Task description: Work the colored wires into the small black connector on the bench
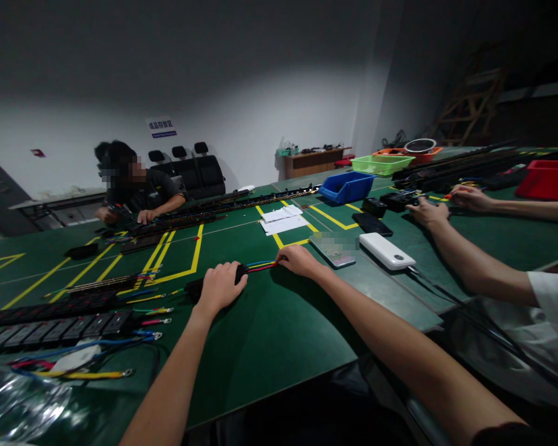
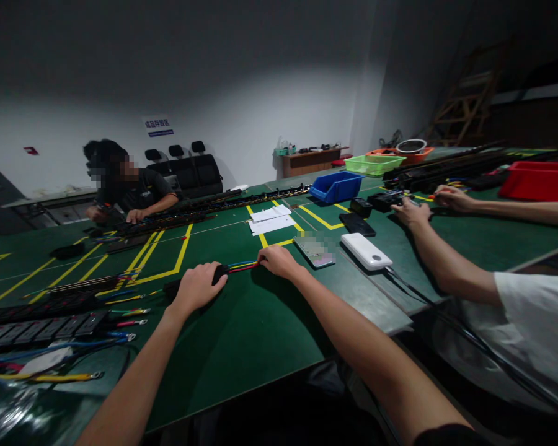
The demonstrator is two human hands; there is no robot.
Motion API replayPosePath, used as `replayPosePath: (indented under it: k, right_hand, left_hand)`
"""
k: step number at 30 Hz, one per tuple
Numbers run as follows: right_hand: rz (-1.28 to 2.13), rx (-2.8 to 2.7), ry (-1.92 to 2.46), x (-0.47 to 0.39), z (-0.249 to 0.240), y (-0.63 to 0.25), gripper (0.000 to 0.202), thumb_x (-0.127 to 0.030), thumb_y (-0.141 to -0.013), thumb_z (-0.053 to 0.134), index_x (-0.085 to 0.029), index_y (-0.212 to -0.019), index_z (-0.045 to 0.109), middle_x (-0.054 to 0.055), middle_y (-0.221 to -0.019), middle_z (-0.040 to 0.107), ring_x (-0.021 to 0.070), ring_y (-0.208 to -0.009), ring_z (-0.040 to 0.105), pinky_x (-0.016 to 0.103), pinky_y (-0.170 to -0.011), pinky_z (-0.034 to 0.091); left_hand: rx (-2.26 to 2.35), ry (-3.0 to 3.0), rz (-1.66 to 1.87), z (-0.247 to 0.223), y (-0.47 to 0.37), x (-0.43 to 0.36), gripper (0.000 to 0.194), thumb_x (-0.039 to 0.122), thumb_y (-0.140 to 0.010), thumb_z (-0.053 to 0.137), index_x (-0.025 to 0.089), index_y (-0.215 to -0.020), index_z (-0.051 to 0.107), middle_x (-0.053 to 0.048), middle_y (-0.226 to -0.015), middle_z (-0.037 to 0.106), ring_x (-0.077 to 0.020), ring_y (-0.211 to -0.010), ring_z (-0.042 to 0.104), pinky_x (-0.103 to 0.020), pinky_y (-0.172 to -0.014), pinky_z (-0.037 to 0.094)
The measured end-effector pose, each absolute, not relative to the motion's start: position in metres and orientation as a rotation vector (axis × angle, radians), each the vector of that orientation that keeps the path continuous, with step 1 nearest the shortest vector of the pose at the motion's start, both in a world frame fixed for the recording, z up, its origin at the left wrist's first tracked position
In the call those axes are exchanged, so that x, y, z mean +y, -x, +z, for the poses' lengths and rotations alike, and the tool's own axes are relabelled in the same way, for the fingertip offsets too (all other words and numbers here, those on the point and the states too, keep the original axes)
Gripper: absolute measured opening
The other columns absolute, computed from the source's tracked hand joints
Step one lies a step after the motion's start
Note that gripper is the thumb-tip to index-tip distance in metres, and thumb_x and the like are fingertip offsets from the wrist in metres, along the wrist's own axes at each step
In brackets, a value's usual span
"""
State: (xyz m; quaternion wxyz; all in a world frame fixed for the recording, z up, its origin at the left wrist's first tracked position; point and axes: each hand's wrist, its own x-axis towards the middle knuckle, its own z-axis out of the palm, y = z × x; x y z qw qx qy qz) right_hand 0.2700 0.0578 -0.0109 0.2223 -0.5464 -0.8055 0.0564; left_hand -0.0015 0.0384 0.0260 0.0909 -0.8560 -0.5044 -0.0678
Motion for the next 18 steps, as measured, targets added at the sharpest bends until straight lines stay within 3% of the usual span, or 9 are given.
replayPosePath:
  k: [15, 18]
  right_hand:
    - [0.131, -2.239, 1.514, 0.0557, -0.0094, -0.2689, 0.015, -0.017, -0.089, 0.063, -0.022, -0.095, 0.077, 0.005, -0.099, 0.076, 0.0187, -0.092, 0.067, 0.023, -0.074, 0.043]
    - [0.129, -2.208, 1.549, 0.0533, -0.0069, -0.2684, 0.019, -0.02, -0.092, 0.06, -0.023, -0.103, 0.075, 0.005, -0.104, 0.075, 0.0189, -0.095, 0.067, 0.023, -0.075, 0.043]
  left_hand:
    - [-1.494, 2.537, -0.201, 0.0276, 0.0011, 0.0374, 0.047, 0.052, -0.099, 0.04, 0.018, -0.124, 0.062, -0.012, -0.114, 0.07, -0.0271, -0.102, 0.064, -0.038, -0.084, 0.047]
    - [-1.49, 2.533, -0.203, 0.0269, 0.0011, 0.038, 0.047, 0.052, -0.099, 0.04, 0.018, -0.124, 0.062, -0.012, -0.113, 0.07, -0.0273, -0.101, 0.064, -0.039, -0.084, 0.047]
